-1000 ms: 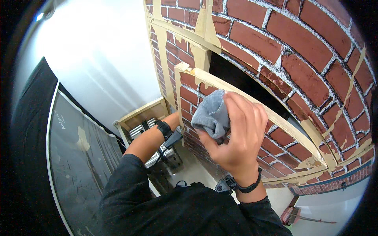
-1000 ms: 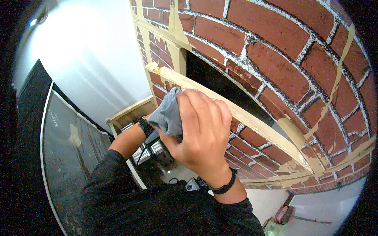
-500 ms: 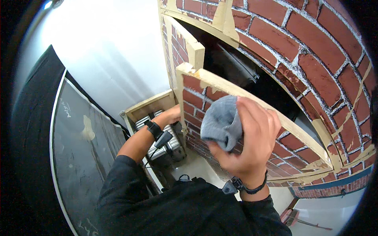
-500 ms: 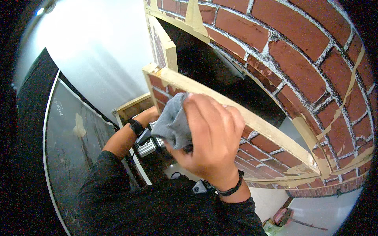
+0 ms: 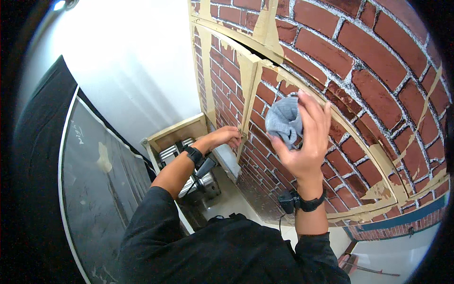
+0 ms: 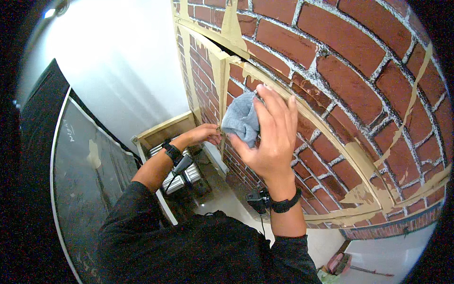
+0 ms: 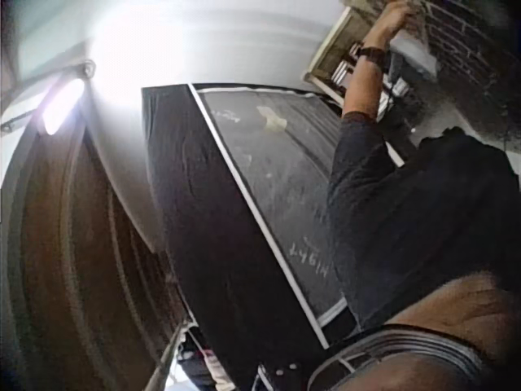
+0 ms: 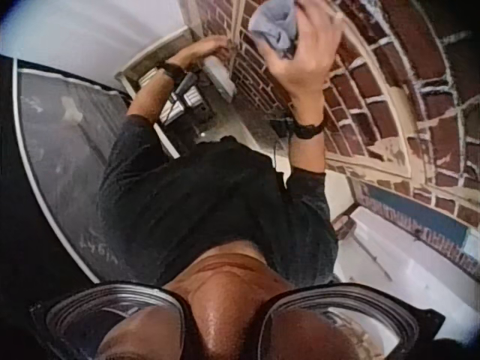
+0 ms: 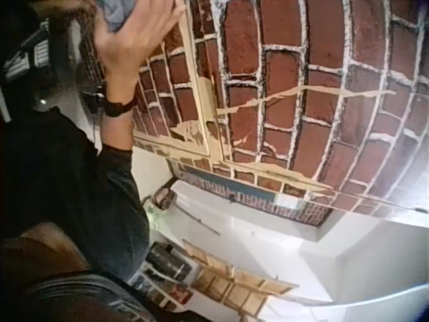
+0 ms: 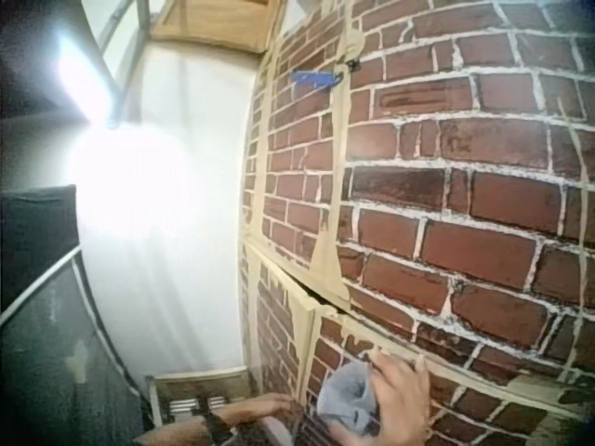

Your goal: The person wipes the interior surfaces of a wooden bunk bed and a brick-patterned wall section with a cloth, then handles a white electronic device and a red USB cable on a desk.

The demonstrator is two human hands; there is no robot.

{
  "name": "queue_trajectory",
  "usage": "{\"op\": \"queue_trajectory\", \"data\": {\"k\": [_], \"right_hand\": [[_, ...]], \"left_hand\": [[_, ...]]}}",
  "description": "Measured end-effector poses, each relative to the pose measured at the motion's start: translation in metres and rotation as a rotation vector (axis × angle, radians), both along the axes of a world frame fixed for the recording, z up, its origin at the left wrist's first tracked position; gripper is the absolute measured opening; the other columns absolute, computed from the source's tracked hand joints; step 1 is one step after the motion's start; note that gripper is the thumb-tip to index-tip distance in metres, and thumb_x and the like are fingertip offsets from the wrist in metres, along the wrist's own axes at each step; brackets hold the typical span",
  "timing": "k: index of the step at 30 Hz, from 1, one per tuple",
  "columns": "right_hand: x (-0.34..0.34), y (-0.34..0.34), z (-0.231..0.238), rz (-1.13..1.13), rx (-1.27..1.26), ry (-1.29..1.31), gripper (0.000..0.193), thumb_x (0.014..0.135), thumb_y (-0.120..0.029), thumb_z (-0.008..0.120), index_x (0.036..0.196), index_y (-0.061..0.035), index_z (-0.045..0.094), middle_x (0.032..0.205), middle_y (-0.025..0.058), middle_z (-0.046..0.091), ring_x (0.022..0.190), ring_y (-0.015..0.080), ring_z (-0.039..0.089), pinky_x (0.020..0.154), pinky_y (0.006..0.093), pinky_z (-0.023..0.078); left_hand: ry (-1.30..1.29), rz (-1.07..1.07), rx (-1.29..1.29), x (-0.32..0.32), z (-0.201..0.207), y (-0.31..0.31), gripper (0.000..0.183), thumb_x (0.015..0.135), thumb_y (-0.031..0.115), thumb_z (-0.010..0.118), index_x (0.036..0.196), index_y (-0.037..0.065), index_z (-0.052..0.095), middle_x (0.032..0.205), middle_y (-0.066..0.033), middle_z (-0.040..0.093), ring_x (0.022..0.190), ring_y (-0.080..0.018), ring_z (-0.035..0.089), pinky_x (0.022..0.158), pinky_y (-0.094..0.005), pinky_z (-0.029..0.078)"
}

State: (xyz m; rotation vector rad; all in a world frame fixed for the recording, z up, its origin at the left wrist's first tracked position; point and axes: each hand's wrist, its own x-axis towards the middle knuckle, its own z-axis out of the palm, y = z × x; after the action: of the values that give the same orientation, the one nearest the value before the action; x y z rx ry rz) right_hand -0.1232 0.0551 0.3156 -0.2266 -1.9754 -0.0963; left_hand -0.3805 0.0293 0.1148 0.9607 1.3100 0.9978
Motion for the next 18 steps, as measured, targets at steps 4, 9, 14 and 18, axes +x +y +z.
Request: {"op": "queue_trajectory", "data": {"k": [4, 9, 14, 18], "right_hand": [[-0.003, 0.008, -0.009, -0.006, 0.003, -0.027, 0.066, 0.056, -0.019, 0.079, 0.113, 0.0005, 0.052, 0.123, 0.0161, 0.052, 0.114, 0.0332, 0.05, 0.104, 0.0521, 0.026], [-0.004, 0.018, -0.013, -0.015, 0.016, -0.016, 0.066, 0.056, -0.019, 0.079, 0.113, 0.0, 0.052, 0.122, 0.015, 0.053, 0.113, 0.0323, 0.051, 0.104, 0.0515, 0.027], [-0.008, 0.021, -0.017, -0.021, 0.027, 0.011, 0.068, 0.052, -0.017, 0.08, 0.112, -0.0005, 0.052, 0.121, 0.014, 0.054, 0.112, 0.0312, 0.052, 0.104, 0.051, 0.028], [-0.007, 0.022, -0.016, -0.048, 0.015, 0.001, 0.069, 0.05, -0.017, 0.08, 0.112, -0.0007, 0.053, 0.12, 0.0133, 0.054, 0.111, 0.0299, 0.052, 0.105, 0.0506, 0.027]], "left_hand": [[-0.04, 0.0, 0.009, 0.006, -0.002, 0.013, 0.029, 0.089, 0.033, 0.054, 0.096, 0.006, 0.057, 0.085, -0.0036, 0.059, 0.079, -0.0142, 0.057, 0.071, -0.0273, 0.048], [-0.143, 0.147, 0.032, 0.032, 0.002, 0.02, 0.034, 0.09, 0.038, 0.055, 0.09, 0.004, 0.059, 0.08, -0.002, 0.056, 0.075, -0.0123, 0.056, 0.07, -0.0269, 0.048], [-0.067, 0.232, 0.075, 0.039, -0.018, 0.02, 0.036, 0.091, 0.039, 0.053, 0.088, 0.003, 0.057, 0.08, -0.0039, 0.056, 0.071, -0.0135, 0.057, 0.066, -0.0267, 0.049], [-0.256, 0.255, 0.08, 0.055, -0.01, 0.021, 0.037, 0.092, 0.039, 0.05, 0.087, 0.002, 0.054, 0.079, -0.0058, 0.055, 0.07, -0.0151, 0.058, 0.061, -0.0275, 0.05]]}}
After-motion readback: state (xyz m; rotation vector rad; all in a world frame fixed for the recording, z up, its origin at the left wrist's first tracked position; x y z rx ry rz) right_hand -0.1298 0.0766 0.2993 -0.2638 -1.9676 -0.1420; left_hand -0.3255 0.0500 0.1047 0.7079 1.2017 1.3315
